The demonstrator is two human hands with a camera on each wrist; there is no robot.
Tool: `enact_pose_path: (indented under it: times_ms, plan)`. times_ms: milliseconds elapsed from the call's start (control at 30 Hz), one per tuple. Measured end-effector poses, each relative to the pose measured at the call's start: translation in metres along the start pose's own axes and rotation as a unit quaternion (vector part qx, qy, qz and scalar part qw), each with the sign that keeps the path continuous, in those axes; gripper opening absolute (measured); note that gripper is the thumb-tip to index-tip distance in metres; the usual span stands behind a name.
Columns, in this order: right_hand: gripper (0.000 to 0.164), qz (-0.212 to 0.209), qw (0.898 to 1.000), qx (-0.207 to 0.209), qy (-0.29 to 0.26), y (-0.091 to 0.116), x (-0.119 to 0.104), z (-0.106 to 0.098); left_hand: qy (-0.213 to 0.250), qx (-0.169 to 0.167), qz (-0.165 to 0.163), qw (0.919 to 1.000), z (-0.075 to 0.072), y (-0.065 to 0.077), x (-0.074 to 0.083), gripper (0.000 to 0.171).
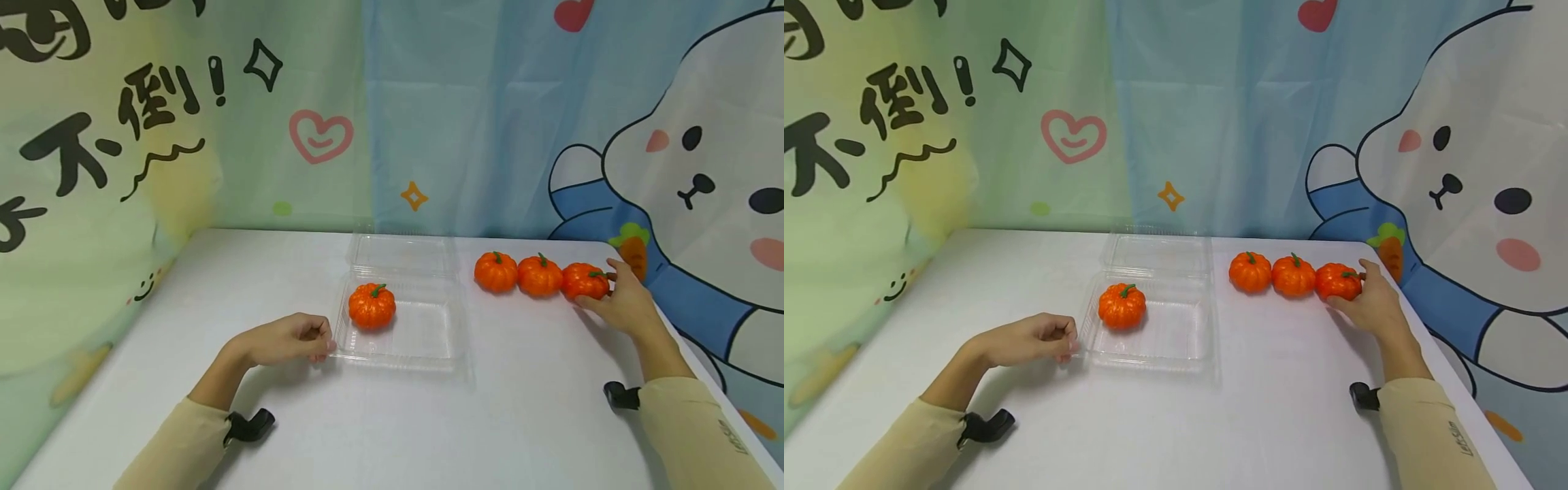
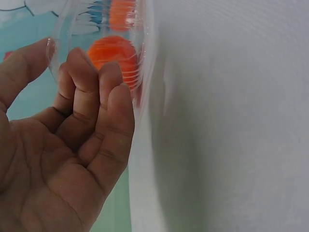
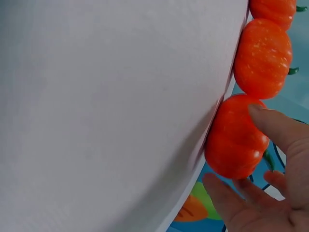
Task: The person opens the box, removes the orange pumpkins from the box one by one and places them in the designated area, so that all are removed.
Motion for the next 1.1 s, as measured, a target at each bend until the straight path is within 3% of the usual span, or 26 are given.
enact_pose_path:
  times_ms: [200,500,767,1100]
  plan:
    - [0.099,-0.028,0.999,0.038,0.012,0.004,-0.012,-0.003,0.008,-0.003,0.000,1.0000,0.000,-0.002,0.001,0.018]
    - [0.088,-0.088,0.991,0.096,-0.020,0.012,-0.043,-0.001,0.005,-0.004,-0.003,1.0000,0.001,-0.003,0.003,0.020]
    - [0.083,-0.137,0.986,0.086,-0.029,0.029,-0.080,0.014,-0.010,-0.002,0.003,0.9999,-0.001,0.003,0.005,0.019]
    - [0.077,-0.190,0.979,0.072,-0.033,0.043,-0.116,0.021,0.000,-0.009,0.009,0.9999,0.003,-0.005,0.004,0.020]
Point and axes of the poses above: each hand's wrist, its own y-axis away from the middle knuckle, its own z-axis out of the palm, x = y × z, the point moved 1 cm from there along -y, towards the middle knuckle, and after that the axes turned 6 degrees about z, right-handed, at the moved point
